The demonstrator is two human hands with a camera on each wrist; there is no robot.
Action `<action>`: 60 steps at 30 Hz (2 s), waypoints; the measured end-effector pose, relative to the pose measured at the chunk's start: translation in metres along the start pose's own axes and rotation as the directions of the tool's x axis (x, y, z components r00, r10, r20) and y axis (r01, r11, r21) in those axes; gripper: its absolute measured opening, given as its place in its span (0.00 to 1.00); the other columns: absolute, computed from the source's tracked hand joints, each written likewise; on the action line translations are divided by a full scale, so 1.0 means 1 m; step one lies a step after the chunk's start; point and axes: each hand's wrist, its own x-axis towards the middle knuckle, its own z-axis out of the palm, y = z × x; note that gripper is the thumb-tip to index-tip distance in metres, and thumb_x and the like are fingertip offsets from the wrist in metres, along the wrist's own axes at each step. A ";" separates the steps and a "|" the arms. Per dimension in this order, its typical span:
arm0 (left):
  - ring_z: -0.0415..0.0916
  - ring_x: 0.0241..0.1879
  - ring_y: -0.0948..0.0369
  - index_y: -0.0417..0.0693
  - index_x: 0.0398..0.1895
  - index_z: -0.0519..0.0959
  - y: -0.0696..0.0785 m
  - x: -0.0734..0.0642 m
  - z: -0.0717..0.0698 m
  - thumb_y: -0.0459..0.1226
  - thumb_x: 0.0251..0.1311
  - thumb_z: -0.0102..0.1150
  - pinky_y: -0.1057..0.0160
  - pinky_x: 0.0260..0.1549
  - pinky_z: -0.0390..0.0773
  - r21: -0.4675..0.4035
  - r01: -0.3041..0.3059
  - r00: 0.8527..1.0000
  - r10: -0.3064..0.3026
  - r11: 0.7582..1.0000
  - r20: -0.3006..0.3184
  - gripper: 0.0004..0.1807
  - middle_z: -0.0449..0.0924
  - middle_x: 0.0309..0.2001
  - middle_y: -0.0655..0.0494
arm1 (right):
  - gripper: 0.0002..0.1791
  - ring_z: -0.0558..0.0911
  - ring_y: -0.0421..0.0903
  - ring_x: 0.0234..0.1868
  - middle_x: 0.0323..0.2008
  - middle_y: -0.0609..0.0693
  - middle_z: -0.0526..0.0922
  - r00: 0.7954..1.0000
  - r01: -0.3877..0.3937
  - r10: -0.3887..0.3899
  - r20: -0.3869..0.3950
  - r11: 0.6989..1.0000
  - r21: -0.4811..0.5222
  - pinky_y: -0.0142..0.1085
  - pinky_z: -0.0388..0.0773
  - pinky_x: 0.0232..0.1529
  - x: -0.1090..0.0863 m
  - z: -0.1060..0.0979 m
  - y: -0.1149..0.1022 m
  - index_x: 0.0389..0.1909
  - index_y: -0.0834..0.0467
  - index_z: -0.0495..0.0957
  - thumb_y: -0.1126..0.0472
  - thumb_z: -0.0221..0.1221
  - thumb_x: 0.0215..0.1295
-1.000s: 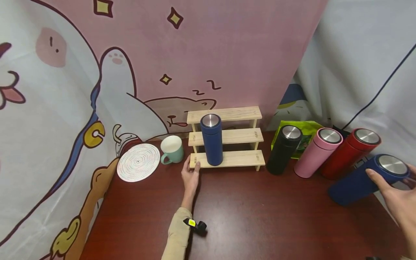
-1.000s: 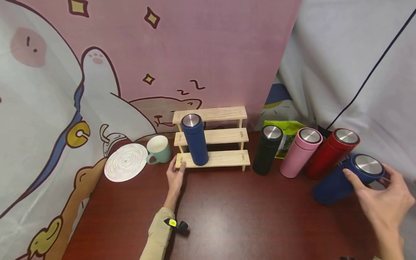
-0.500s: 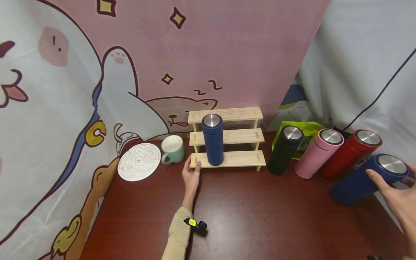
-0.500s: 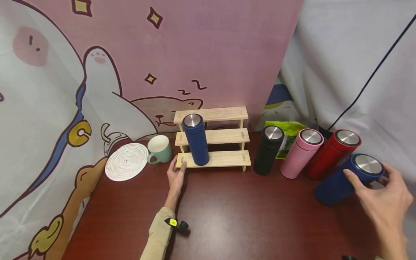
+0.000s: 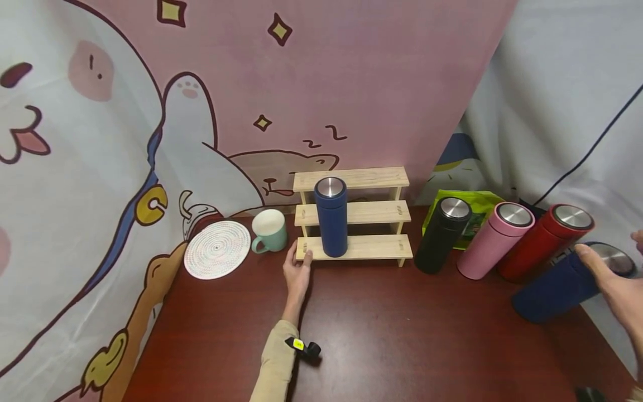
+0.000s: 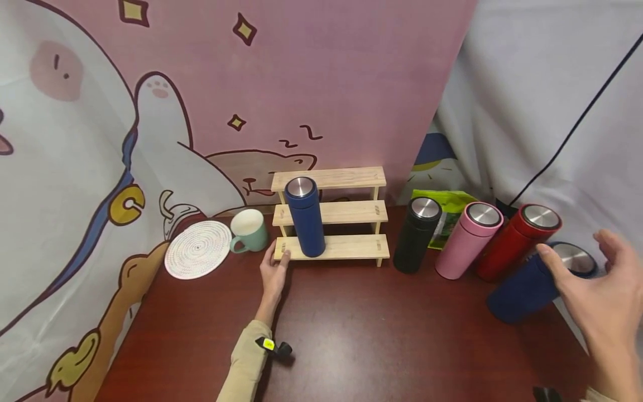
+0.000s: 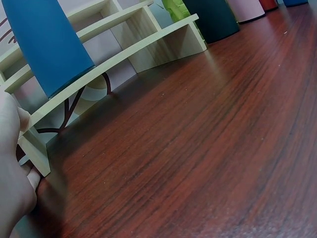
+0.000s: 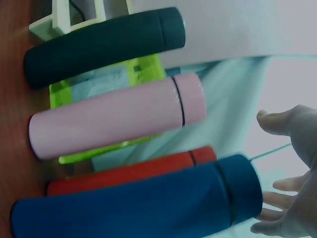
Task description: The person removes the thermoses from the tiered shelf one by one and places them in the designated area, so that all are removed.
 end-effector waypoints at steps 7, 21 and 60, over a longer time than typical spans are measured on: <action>0.79 0.55 0.48 0.33 0.71 0.68 -0.002 0.000 -0.001 0.27 0.64 0.62 0.74 0.43 0.76 0.015 0.006 1.000 -0.006 1.000 0.007 0.31 0.79 0.61 0.34 | 0.37 0.62 0.46 0.77 0.75 0.52 0.66 0.998 -0.018 0.017 0.055 0.999 0.028 0.35 0.53 0.78 0.005 0.005 -0.033 0.74 0.48 0.67 0.53 0.67 0.64; 0.78 0.59 0.46 0.33 0.72 0.67 -0.001 0.001 -0.002 0.28 0.65 0.62 0.74 0.45 0.76 0.013 0.002 1.000 -0.002 1.000 0.022 0.31 0.77 0.63 0.35 | 0.38 0.68 0.44 0.73 0.71 0.53 0.72 0.992 0.073 -0.084 0.091 0.989 0.127 0.27 0.56 0.73 0.004 0.027 -0.092 0.72 0.53 0.69 0.55 0.69 0.60; 0.81 0.51 0.48 0.32 0.71 0.68 -0.001 -0.001 -0.002 0.27 0.65 0.62 0.72 0.41 0.77 0.020 -0.004 1.000 0.004 1.000 0.015 0.31 0.81 0.58 0.32 | 0.47 0.66 0.52 0.75 0.72 0.59 0.70 0.836 0.164 -0.402 0.373 0.832 0.530 0.51 0.63 0.73 -0.043 0.127 -0.212 0.76 0.57 0.61 0.58 0.73 0.58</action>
